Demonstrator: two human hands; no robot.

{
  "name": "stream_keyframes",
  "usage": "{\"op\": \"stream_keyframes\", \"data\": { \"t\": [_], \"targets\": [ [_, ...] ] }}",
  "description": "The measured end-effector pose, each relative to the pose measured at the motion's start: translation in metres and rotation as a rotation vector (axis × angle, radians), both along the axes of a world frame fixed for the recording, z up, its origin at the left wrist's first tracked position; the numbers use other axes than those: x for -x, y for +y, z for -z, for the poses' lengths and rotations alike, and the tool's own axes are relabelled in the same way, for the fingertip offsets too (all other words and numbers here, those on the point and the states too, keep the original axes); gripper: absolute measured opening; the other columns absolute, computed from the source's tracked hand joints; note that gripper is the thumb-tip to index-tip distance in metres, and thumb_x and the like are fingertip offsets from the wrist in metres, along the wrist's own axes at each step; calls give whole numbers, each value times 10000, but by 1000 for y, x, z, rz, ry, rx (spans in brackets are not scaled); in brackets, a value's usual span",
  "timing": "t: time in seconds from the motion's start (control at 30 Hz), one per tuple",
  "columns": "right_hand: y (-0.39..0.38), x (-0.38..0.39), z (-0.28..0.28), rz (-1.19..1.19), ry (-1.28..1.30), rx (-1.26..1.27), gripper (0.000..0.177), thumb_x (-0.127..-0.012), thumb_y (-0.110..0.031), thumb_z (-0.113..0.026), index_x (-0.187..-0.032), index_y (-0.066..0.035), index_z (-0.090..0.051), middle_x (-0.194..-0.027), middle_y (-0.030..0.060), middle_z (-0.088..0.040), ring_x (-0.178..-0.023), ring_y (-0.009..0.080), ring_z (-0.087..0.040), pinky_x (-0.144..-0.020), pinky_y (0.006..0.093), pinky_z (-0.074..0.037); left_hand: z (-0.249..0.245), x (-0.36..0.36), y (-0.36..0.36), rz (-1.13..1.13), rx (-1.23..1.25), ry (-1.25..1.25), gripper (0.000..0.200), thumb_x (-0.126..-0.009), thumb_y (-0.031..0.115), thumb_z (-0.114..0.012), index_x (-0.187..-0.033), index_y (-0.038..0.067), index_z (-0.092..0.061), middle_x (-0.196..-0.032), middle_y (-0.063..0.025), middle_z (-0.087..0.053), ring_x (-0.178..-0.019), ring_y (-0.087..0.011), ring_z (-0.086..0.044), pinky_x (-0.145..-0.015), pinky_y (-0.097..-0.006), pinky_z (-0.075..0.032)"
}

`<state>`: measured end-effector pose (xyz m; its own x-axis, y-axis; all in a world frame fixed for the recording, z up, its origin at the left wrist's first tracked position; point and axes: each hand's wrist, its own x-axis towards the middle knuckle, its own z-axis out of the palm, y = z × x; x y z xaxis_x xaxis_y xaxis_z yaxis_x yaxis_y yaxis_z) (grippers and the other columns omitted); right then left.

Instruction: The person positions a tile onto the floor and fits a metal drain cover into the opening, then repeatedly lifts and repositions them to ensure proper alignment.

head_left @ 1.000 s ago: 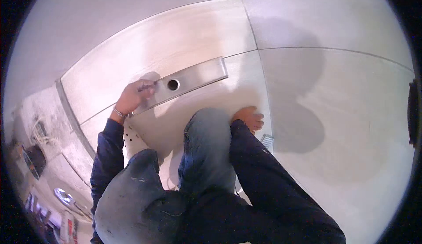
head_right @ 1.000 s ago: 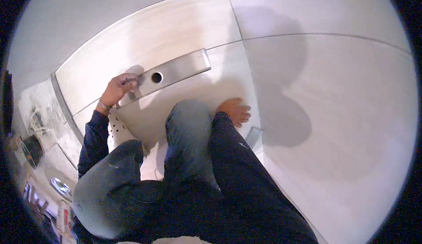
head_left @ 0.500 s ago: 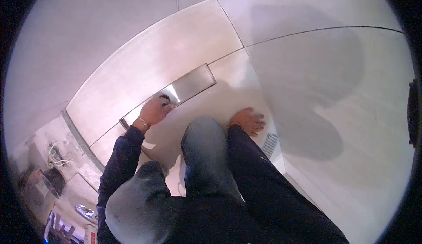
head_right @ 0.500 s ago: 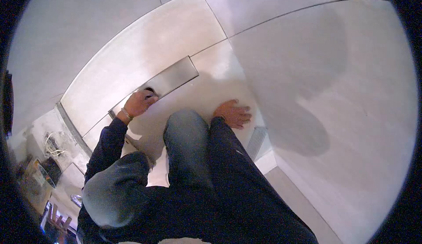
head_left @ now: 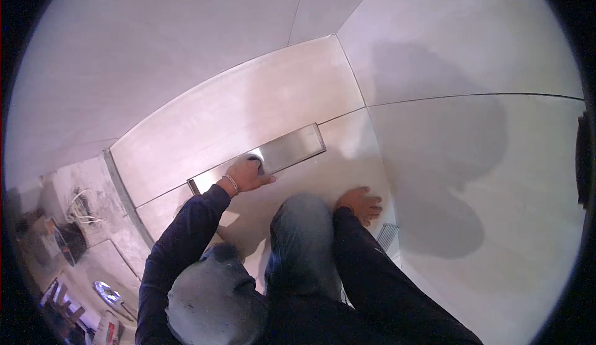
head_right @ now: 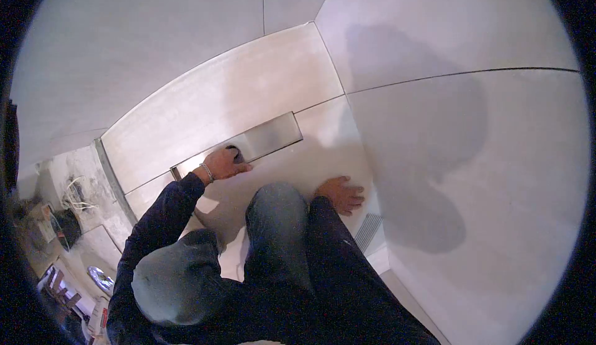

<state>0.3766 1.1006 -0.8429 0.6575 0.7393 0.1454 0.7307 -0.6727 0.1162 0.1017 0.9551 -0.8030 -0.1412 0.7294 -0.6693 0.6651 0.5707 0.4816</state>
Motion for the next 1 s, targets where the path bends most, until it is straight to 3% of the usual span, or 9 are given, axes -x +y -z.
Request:
{"op": "stream_keyframes", "data": {
  "t": [0.2, 0.27, 0.47, 0.6, 0.7, 0.8, 1.0],
  "targets": [
    [-4, -2, 1, -42, 3, -17, 671, -910, -526, -428, -1415, -88, -369, -1450, 229, -349, -1346, 396, -335, -1029, 631, -261, -17, -6, 2, -54, 35, -21, 656, -820, 648, -566, -929, 5, -641, -959, -229, -664, -930, -372, -648, -797, -448, -512],
    [-4, 0, -5, -49, 26, -11, 669, -912, -523, -426, -1416, -86, -367, -1448, 236, -348, -1345, 398, -335, -1028, 633, -260, -13, -14, -3, -78, -16, 100, 645, -833, 638, -554, -928, 4, -627, -938, -227, -662, -904, -375, -652, -786, -455, -514],
    [-4, -6, 10, -77, -3, -31, 668, -916, -522, -415, -1420, -86, -360, -1436, 253, -354, -1339, 414, -336, -1024, 637, -262, -12, -22, -11, -91, -107, 125, 590, -871, 590, -532, -957, 10, -598, -881, -220, -660, -844, -386, -653, -752, -471, -517],
    [-9, -10, 21, -86, -50, -31, 669, -920, -534, -400, -1418, -89, -362, -1429, 252, -363, -1334, 416, -341, -1021, 636, -270, -14, -30, -13, -154, -10, 158, 584, -861, 555, -567, -955, -20, -599, -910, -227, -662, -868, -381, -656, -775, -471, -521],
    [-8, -16, 23, -103, -31, -52, 665, -925, -552, -374, -1414, -102, -372, -1425, 255, -365, -1335, 418, -341, -1010, 645, -282, -12, -23, -15, -164, -26, 134, 567, -880, 575, -529, -923, 14, -594, -914, -204, -663, -867, -384, -645, -741, -468, -515],
    [-11, -9, 10, -110, 22, -49, 659, -923, -554, -377, -1412, -112, -373, -1419, 254, -371, -1328, 421, -350, -998, 639, -299, -10, -9, -10, -80, -79, 84, 587, -870, 592, -533, -911, 10, -605, -935, -191, -665, -879, -379, -644, -752, -467, -512],
    [-5, -6, 5, -48, 35, 52, 657, -927, -546, -384, -1428, -121, -356, -1442, 248, -350, -1334, 407, -352, -1001, 622, -314, -20, 4, 17, 295, 211, 122, 765, -801, 754, -476, -928, 37, -710, -949, -178, -689, -937, -345, -657, -815, -437, -512]
  ]
}}
